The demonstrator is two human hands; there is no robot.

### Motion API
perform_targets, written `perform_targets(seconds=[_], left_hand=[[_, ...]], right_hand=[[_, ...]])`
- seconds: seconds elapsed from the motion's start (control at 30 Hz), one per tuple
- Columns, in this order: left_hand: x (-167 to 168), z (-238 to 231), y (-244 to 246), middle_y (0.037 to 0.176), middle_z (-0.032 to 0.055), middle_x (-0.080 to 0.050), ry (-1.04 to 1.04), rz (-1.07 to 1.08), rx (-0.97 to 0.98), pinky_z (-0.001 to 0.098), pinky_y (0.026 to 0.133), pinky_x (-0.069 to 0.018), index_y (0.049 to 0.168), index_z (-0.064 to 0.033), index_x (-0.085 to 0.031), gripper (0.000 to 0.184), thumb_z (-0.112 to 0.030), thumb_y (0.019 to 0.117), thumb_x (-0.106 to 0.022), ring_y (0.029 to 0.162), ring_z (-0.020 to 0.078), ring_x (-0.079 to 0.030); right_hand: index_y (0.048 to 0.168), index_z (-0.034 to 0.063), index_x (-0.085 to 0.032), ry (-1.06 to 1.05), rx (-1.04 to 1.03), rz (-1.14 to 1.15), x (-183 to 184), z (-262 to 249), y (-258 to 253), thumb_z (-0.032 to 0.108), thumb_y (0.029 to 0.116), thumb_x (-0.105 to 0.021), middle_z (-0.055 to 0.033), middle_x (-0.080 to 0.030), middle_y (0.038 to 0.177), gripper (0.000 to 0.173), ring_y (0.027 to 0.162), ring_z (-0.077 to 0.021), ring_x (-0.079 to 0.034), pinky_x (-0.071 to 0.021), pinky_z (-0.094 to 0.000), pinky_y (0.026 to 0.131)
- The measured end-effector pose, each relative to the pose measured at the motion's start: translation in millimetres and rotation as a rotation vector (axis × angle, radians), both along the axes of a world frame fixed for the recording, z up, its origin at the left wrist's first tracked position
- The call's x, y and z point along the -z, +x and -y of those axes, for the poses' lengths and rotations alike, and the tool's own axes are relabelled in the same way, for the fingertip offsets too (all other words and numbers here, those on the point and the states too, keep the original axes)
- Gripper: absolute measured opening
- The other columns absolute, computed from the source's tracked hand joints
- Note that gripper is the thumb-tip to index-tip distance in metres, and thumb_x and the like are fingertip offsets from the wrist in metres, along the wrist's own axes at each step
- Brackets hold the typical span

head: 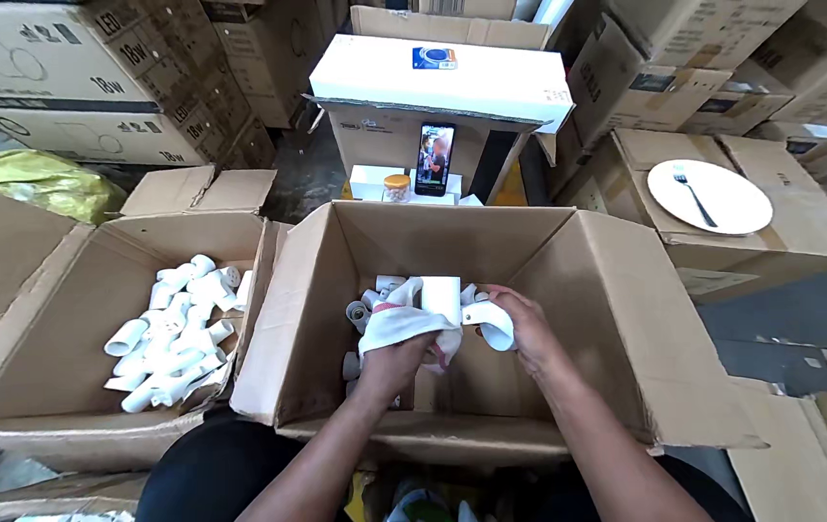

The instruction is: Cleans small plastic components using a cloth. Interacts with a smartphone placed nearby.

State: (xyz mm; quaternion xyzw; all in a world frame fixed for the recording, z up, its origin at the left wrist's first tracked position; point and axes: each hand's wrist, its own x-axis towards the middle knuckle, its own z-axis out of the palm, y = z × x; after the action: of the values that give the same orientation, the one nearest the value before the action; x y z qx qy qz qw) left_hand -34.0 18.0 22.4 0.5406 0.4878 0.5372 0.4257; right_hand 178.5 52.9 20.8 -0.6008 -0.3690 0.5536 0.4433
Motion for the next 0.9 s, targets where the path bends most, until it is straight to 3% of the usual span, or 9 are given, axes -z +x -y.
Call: perform_targets(seconds=[0.2, 0.3, 0.37, 0.4, 0.5, 0.57, 0.67, 0.83, 0.9], left_hand=[[-46.3, 14.6, -39.5, 0.095, -0.0054, -0.073, 0.148, -0.259, 0.338, 0.0222, 0.084, -0.0583, 0.105, -0.0077, -0.073, 0.018, -0.014, 0.0908, -0.063, 0.091, -0.0038, -0.067], [-49.0, 43.7, -57.3, 0.098, -0.0049, -0.074, 0.425, -0.444, 0.084, 0.0154, 0.09, -0.0561, 0.107, -0.0077, -0.071, 0.017, -0.018, 0.0933, -0.07, 0.099, -0.007, -0.067], [-41.2, 50.9, -53.4, 0.092, 0.0111, -0.076, 0.353, -0.713, -0.24, 0.0289, 0.084, -0.0564, 0.099, 0.0037, -0.074, 0.026, -0.019, 0.0862, -0.075, 0.09, 0.0105, -0.072], [-41.5, 46.4, -48.1, 0.092, 0.0179, -0.075, 0.223, -0.646, -0.278, 0.036, 0.084, -0.057, 0.1, 0.0103, -0.072, 0.027, -0.013, 0.0855, -0.073, 0.09, 0.018, -0.073], [-52.6, 13.3, -34.1, 0.09, 0.002, -0.071, -0.05, -0.108, -0.052, 0.0274, 0.075, -0.0592, 0.11, -0.0016, -0.067, 0.021, -0.012, 0.0923, -0.065, 0.08, 0.0076, -0.068], [-73.3, 10.3, -25.5, 0.113, 0.0154, -0.072, -0.082, -0.303, 0.166, 0.0384, 0.095, -0.0546, 0.127, 0.0033, -0.065, 0.036, -0.013, 0.0954, -0.065, 0.102, 0.0204, -0.069], [-66.6, 15.6, -19.8, 0.131, 0.017, -0.065, -0.053, -0.502, 0.219, 0.038, 0.109, -0.047, 0.143, 0.0031, -0.053, 0.05, -0.019, 0.0995, -0.062, 0.122, 0.0194, -0.062], [-63.0, 39.2, -33.7, 0.116, 0.0258, -0.069, -0.085, -0.631, 0.283, 0.0543, 0.102, -0.0474, 0.119, 0.0071, -0.068, 0.037, -0.019, 0.0921, -0.072, 0.115, 0.0365, -0.064], [-67.4, 47.5, -29.9, 0.121, 0.0259, -0.069, -0.14, -0.716, 0.341, 0.0555, 0.108, -0.0434, 0.119, 0.0056, -0.069, 0.038, -0.024, 0.0949, -0.07, 0.121, 0.0384, -0.062]], right_hand=[[0.136, -0.002, -0.057, 0.077, 0.042, -0.136, -17.3, -2.5, 12.3, 0.023, 0.1054, -0.048, -0.0133, -0.073, 0.102, 0.041, 0.086, -0.0196, -0.072, -0.0618, -0.0362, 0.077], [0.137, -0.0011, -0.055, 0.074, 0.039, -0.274, -27.3, -0.5, 18.2, 0.021, 0.1066, -0.039, -0.0152, -0.073, 0.102, 0.041, 0.086, -0.0214, -0.072, -0.0619, -0.0369, 0.076], [0.135, -0.0009, -0.056, 0.067, 0.056, -0.316, -33.9, 5.8, 13.8, 0.021, 0.1078, -0.032, -0.0136, -0.073, 0.1, 0.042, 0.086, -0.0202, -0.072, -0.0615, -0.0355, 0.076], [0.134, -0.0009, -0.056, 0.058, 0.077, -0.317, -36.4, 8.8, 9.9, 0.022, 0.1089, -0.031, -0.0135, -0.072, 0.1, 0.042, 0.086, -0.0201, -0.072, -0.0612, -0.0352, 0.075], [0.134, -0.001, -0.058, 0.05, 0.107, -0.272, -38.8, 11.9, 3.3, 0.024, 0.1076, -0.039, -0.0159, -0.072, 0.101, 0.041, 0.085, -0.0233, -0.071, -0.0612, -0.0387, 0.074], [0.136, -0.0012, -0.057, 0.055, 0.047, -0.206, -42.8, 15.9, 1.7, 0.023, 0.1054, -0.044, -0.0154, -0.072, 0.101, 0.041, 0.085, -0.0221, -0.071, -0.0609, -0.0377, 0.074], [0.136, -0.0015, -0.057, 0.048, -0.008, -0.094, -54.7, 25.4, -3.1, 0.023, 0.1051, -0.047, -0.0137, -0.072, 0.101, 0.041, 0.084, -0.0207, -0.071, -0.0613, -0.0366, 0.075], [0.146, -0.0015, -0.05, 0.421, 0.023, 0.547, -68.0, 46.8, -17.4, 0.027, 0.0984, -0.064, -0.0164, -0.065, 0.129, 0.057, 0.117, -0.0203, -0.063, -0.0506, -0.0407, 0.102], [0.149, -0.002, -0.046, 0.612, 0.006, 0.594, -69.4, 56.7, -27.5, 0.032, 0.1016, -0.059, -0.0165, -0.064, 0.132, 0.059, 0.12, -0.0195, -0.062, -0.0519, -0.0386, 0.103]])
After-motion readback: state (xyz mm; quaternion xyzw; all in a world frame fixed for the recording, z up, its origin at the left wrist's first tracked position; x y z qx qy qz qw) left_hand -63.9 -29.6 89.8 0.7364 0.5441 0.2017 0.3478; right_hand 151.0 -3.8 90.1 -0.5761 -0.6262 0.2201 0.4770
